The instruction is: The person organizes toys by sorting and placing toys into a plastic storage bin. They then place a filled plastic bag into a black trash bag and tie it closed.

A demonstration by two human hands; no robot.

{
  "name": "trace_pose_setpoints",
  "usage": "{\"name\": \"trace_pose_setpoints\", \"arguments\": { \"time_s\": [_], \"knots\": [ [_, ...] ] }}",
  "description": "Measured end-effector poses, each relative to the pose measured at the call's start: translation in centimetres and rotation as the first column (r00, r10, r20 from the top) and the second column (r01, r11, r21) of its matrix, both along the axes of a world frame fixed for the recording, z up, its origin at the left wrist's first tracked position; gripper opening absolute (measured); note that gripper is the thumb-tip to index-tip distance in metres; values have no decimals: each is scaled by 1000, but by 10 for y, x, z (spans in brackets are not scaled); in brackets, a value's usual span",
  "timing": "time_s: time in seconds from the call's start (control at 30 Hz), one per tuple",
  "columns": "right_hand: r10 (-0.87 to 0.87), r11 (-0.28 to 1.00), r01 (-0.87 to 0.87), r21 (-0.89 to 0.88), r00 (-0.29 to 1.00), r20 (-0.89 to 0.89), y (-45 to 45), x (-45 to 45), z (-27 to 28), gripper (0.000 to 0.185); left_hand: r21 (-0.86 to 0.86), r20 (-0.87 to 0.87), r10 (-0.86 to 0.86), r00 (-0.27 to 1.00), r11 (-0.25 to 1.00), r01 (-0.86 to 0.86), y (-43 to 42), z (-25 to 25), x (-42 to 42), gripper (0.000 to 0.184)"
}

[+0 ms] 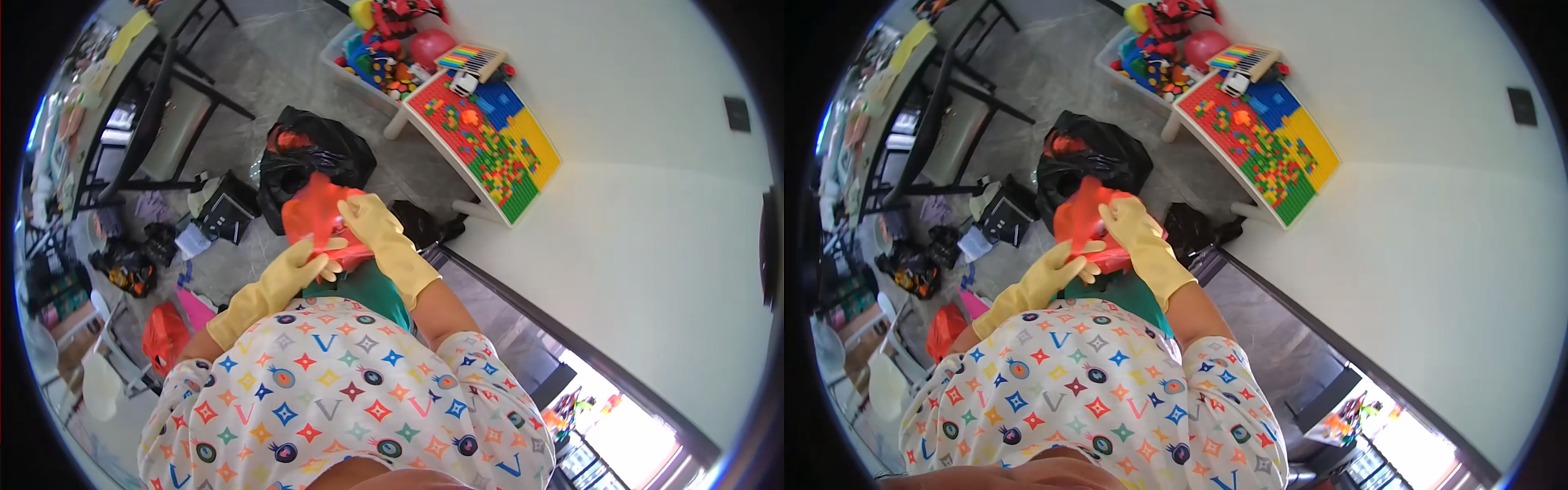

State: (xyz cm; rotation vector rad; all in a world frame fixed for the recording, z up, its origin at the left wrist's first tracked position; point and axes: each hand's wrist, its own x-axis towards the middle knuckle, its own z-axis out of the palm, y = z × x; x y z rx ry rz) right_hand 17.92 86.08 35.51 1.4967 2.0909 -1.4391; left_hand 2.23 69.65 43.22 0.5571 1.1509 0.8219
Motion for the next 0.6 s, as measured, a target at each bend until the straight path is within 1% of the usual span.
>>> {"name": "trace_pose_setpoints", "arguments": {
  "time_s": [0.03,0.07,0.1,0.13,0.17,0.2,0.23,0.3,0.33,0.37,0.4,0.43,0.5,0.53,0.6],
  "knots": [
    [-136,988,145,56,981,-135,-2,1,-3,37,1,2,52,999,999,-52,-1,1,-5,40],
    [-256,953,290,91,927,-274,-7,3,-9,37,-18,-27,54,998,998,-55,-1,2,-12,39],
    [-354,898,428,104,841,-410,-12,6,-14,37,-16,-8,80,997,997,-80,-3,-1,-17,39],
    [-445,869,492,41,817,-367,-9,8,2,34,-17,8,112,994,994,-112,-6,-5,-23,38],
    [-504,826,564,3,742,-442,-7,14,-19,37,-17,21,149,989,989,-148,-9,-7,-27,37],
    [-518,832,554,-10,771,-372,-4,28,-36,38,11,-22,189,982,982,-189,-11,-5,-30,36],
    [-524,840,541,-28,798,-299,-1,41,-38,38,8,-42,201,979,980,-201,-13,-4,-33,36],
    [-559,825,564,26,822,-109,-4,50,-7,38,9,-91,236,968,972,-236,-15,-2,-41,36],
    [-506,855,515,62,855,-114,-5,64,-31,38,-4,-119,220,968,975,-222,-17,0,-46,38],
    [-451,881,462,99,885,-118,-7,83,-68,37,-9,-123,236,964,971,-239,-20,-1,-50,38],
    [-354,910,364,200,932,-84,-7,99,-92,39,-14,-124,251,960,967,-254,-22,-5,-54,38],
    [-314,915,300,271,949,9,-6,102,-88,41,-18,-122,263,957,964,-267,-24,-9,-57,38],
    [-158,925,98,368,978,137,7,105,-81,44,-39,-151,312,938,946,-321,-27,-14,-62,38],
    [-88,915,7,404,979,183,15,104,-84,45,-48,-166,332,928,938,-344,-29,-17,-65,38],
    [33,871,-165,464,959,280,43,99,-94,46,-32,-136,414,900,906,-422,-36,-35,-67,36]
  ]
}}
